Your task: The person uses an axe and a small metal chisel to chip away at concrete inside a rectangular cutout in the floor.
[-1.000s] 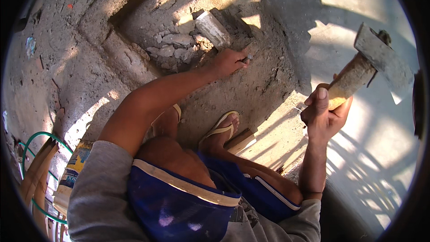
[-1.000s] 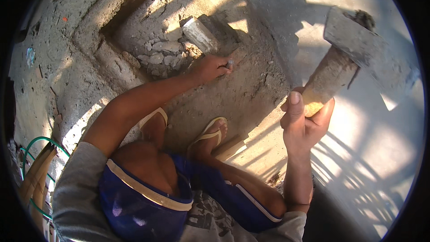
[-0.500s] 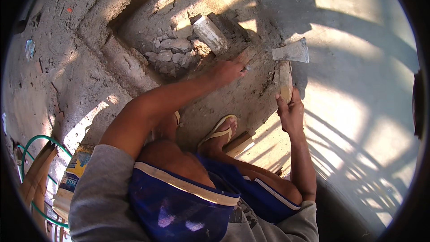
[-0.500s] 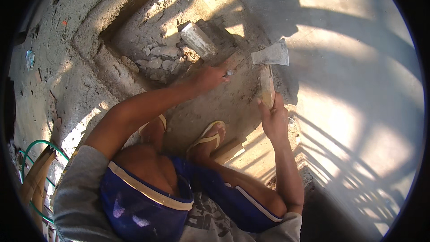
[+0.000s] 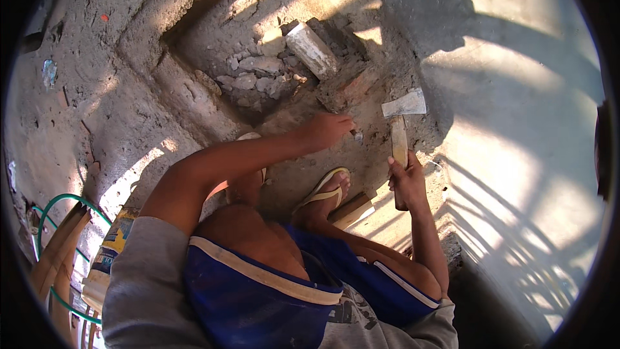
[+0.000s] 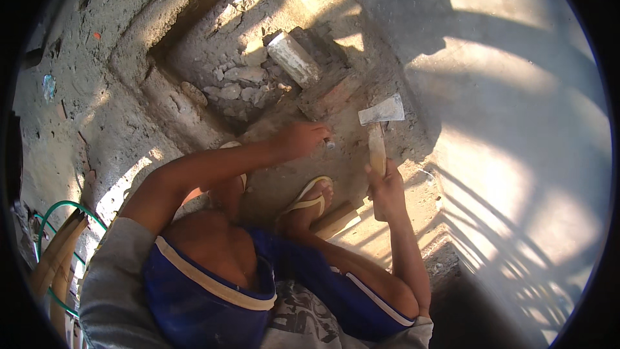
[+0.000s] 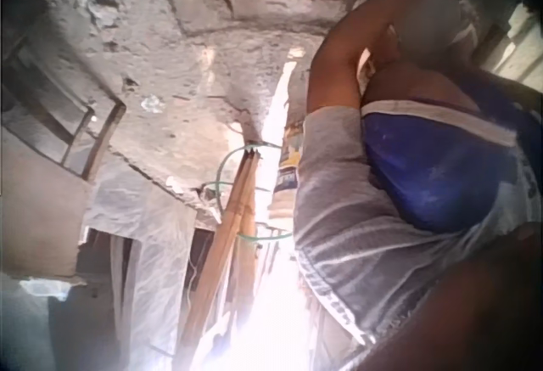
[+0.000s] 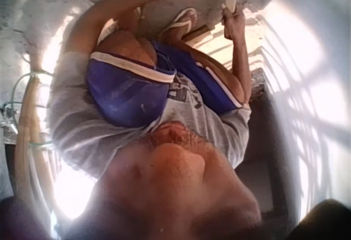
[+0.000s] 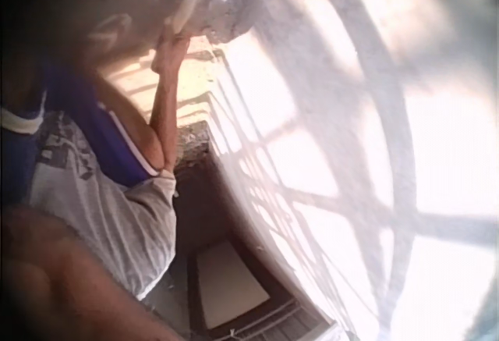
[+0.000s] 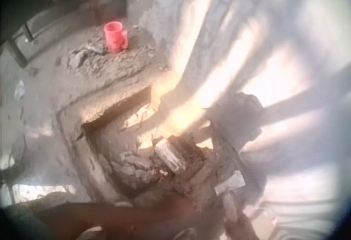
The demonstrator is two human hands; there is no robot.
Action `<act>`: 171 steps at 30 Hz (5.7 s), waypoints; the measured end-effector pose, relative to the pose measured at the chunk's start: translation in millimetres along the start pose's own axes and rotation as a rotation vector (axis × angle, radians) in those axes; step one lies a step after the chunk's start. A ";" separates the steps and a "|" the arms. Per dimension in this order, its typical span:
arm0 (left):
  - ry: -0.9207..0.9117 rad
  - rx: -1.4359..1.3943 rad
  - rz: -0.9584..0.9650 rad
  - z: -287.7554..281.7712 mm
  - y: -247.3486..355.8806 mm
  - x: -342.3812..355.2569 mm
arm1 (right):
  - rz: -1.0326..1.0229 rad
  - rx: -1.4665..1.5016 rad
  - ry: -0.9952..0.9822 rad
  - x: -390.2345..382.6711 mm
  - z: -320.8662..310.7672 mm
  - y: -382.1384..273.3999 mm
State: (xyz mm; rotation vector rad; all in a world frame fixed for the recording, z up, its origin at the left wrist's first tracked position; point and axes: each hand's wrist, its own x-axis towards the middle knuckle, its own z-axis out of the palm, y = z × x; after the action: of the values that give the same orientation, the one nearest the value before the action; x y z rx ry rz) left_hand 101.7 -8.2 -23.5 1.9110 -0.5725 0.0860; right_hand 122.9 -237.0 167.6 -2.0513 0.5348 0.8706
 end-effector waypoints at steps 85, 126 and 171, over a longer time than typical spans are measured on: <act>0.243 -0.579 -0.491 -35.5 -20.9 0.7 | -1.074 0.006 0.226 -35.6 60.7 -155.2; 0.289 -0.642 -0.633 -41.4 -28.3 -17.2 | -0.267 -0.394 -0.064 -9.4 36.1 -74.4; 0.016 -0.438 -0.513 -37.3 -19.4 12.2 | -0.197 -0.799 -0.035 7.7 14.3 -39.6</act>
State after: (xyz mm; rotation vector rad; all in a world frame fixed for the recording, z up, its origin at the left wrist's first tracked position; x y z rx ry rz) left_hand 128.3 26.5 -20.8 1.5697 -0.0641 -0.3292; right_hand 147.5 -203.2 176.7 -2.7280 -0.0727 1.1072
